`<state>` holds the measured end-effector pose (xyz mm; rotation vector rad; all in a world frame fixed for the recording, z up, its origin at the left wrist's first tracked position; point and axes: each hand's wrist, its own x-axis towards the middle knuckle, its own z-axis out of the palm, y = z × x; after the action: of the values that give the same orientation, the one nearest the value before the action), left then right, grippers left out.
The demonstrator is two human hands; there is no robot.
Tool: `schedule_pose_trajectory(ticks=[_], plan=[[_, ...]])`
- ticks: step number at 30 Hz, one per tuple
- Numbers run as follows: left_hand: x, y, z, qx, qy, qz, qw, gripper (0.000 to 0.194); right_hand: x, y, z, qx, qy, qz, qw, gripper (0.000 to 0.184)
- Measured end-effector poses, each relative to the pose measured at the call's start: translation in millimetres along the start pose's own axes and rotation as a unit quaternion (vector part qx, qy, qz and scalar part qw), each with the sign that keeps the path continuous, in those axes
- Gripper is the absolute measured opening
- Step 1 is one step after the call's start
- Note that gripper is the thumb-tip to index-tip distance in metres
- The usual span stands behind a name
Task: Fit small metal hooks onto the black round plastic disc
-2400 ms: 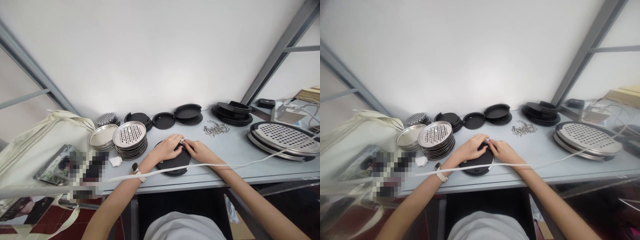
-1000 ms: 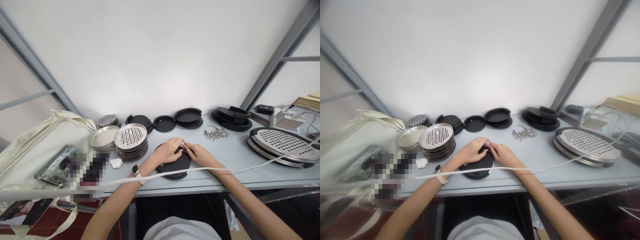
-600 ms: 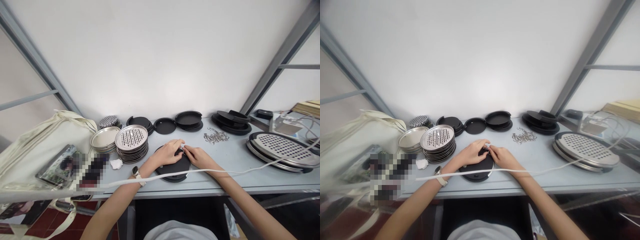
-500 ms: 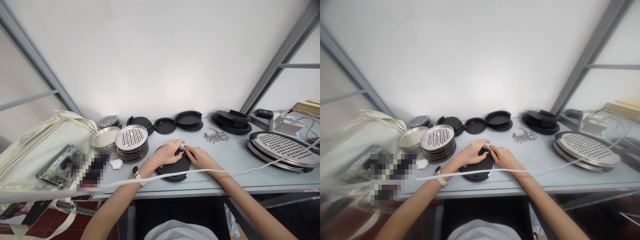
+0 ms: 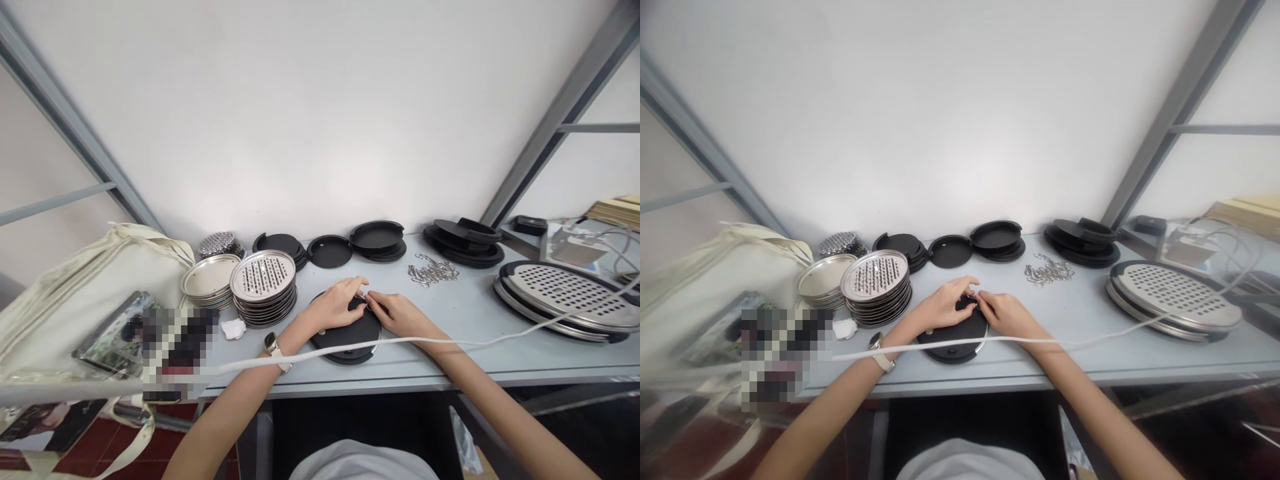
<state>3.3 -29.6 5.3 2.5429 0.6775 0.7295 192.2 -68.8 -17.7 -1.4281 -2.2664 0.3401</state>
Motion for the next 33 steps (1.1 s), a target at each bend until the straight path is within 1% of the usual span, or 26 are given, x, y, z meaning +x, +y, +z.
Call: schedule_pose_trajectory(ticks=[10, 14, 18, 22, 28, 33], plan=[[0, 1, -0.4, -0.006, 0.001, 0.016, 1.000, 0.040, -1, -1, -3, 0.000, -0.009, -0.009, 1.000, 0.031], [0, 1, 0.6, 0.008, 0.003, 0.019, 1.000, 0.038, -1, 0, -5, -0.001, -0.012, -0.011, 1.000, 0.031], [1, 3, 1.1, 0.029, -0.007, 0.038, 0.999, 0.033, -4, 1, -4, -0.013, -0.013, -0.002, 1.000, 0.031], [0, 6, -0.9, 0.050, -0.012, 0.045, 0.998, 0.028, -6, 1, -1, -0.022, 0.003, 0.007, 1.000, 0.031], [0, 11, -4.1, 0.075, -0.020, 0.055, 0.995, 0.025, -5, -2, -2, 0.010, 0.016, 0.002, 1.000, 0.033], [1, 12, -4.8, 0.113, -0.026, 0.066, 0.991, 0.023, -6, -7, -7, 0.044, 0.003, -0.007, 0.999, 0.033]])
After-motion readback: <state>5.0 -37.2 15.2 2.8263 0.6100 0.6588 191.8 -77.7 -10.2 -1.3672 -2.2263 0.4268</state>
